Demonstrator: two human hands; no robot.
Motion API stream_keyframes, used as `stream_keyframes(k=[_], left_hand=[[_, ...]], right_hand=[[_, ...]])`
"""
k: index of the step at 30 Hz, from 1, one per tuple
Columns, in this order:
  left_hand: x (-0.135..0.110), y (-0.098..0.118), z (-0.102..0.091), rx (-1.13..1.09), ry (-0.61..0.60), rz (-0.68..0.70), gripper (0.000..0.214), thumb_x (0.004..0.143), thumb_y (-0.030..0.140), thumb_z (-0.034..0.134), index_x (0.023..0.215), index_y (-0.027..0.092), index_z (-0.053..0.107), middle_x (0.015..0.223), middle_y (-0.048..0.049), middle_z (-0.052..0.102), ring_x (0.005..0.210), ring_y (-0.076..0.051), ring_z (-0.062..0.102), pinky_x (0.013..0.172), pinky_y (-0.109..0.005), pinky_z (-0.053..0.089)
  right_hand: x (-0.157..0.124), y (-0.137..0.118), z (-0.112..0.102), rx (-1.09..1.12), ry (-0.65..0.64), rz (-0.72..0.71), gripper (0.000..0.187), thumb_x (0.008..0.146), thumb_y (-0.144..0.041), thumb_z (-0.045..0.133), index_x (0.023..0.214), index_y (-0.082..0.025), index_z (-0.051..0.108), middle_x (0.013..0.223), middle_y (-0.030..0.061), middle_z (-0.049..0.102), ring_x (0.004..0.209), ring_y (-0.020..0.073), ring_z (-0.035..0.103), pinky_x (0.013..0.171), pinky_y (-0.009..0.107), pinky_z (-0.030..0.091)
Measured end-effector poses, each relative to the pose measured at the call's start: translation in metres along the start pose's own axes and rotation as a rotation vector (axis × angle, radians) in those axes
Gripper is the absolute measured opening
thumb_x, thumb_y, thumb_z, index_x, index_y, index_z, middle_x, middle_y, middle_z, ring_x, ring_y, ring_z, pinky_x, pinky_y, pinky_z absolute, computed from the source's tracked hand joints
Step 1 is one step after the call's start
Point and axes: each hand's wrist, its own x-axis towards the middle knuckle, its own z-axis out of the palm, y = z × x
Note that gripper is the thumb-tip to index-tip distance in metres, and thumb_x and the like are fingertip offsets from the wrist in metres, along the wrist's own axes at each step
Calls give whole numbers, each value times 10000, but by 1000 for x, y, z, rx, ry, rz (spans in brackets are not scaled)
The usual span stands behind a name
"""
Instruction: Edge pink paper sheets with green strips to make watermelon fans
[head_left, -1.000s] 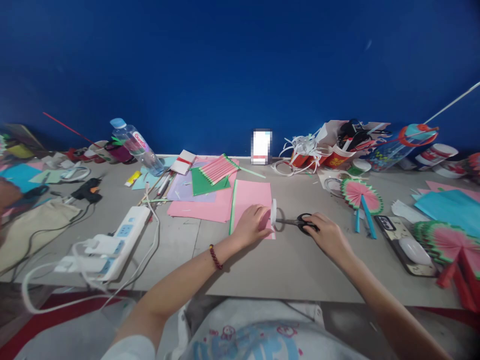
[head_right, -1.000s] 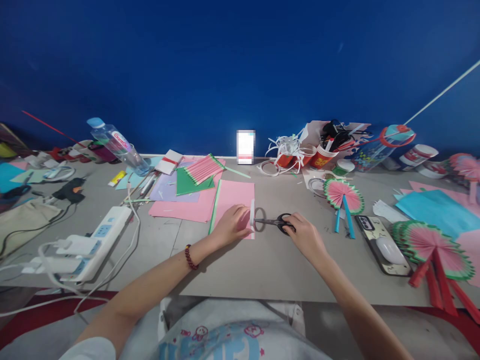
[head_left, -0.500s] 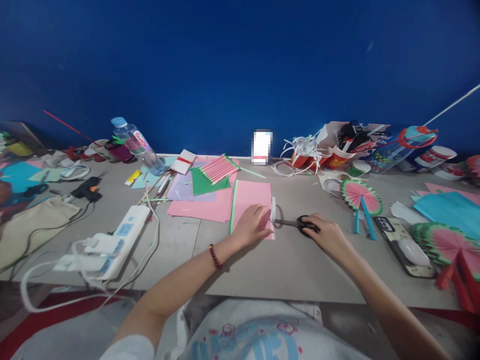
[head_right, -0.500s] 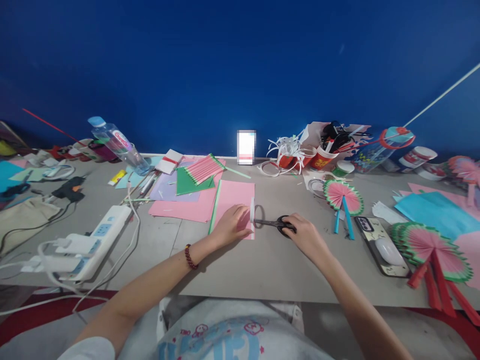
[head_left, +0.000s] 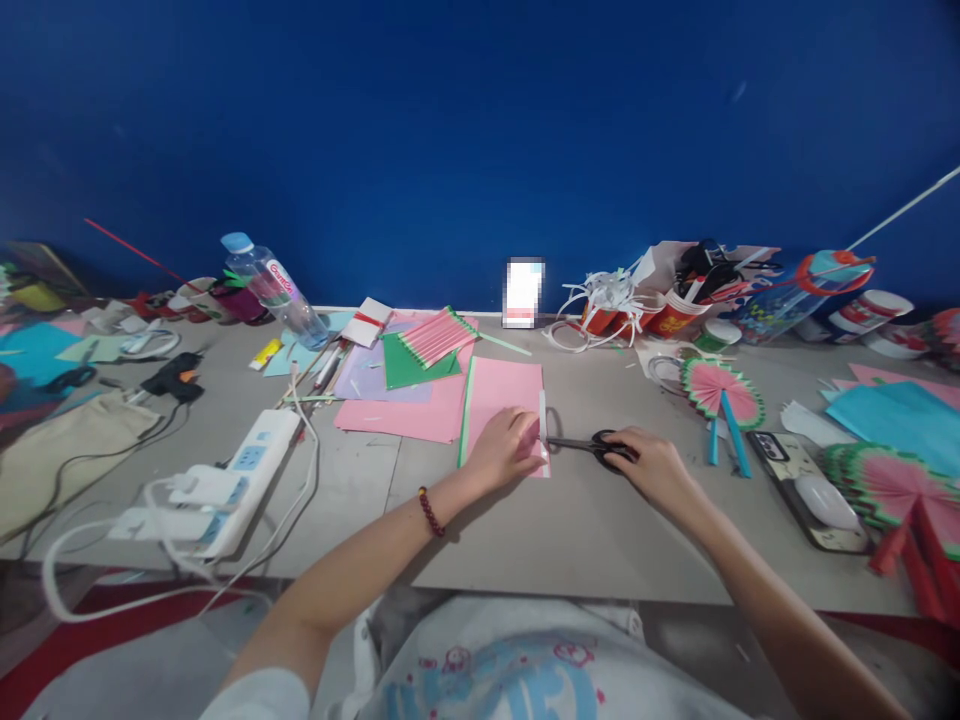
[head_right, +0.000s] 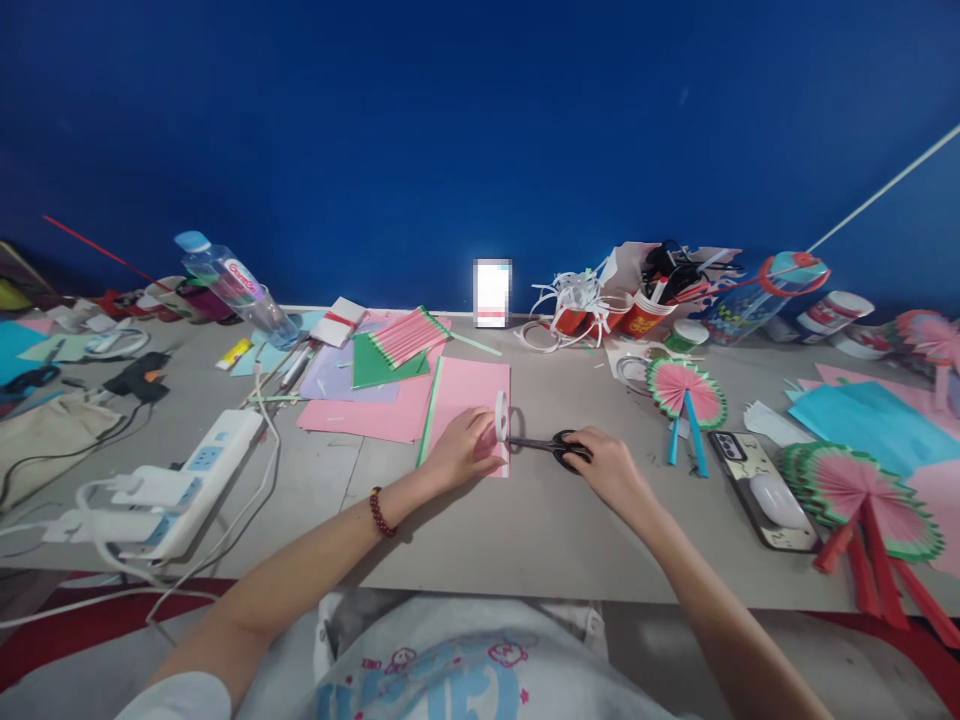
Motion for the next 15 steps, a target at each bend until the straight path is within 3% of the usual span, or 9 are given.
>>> stream_keyframes(k=[15], left_hand=[[0,-1,2,0,-18,-22,606,744,361,744,1254,199,459,1236,-108,538,1163,-285,488,1001,-418,404]], right_hand=[[-10,8,13,29,102,38,186,815,-308,547,894,-224,693,911,62,705,848,234,665,769,357,507]])
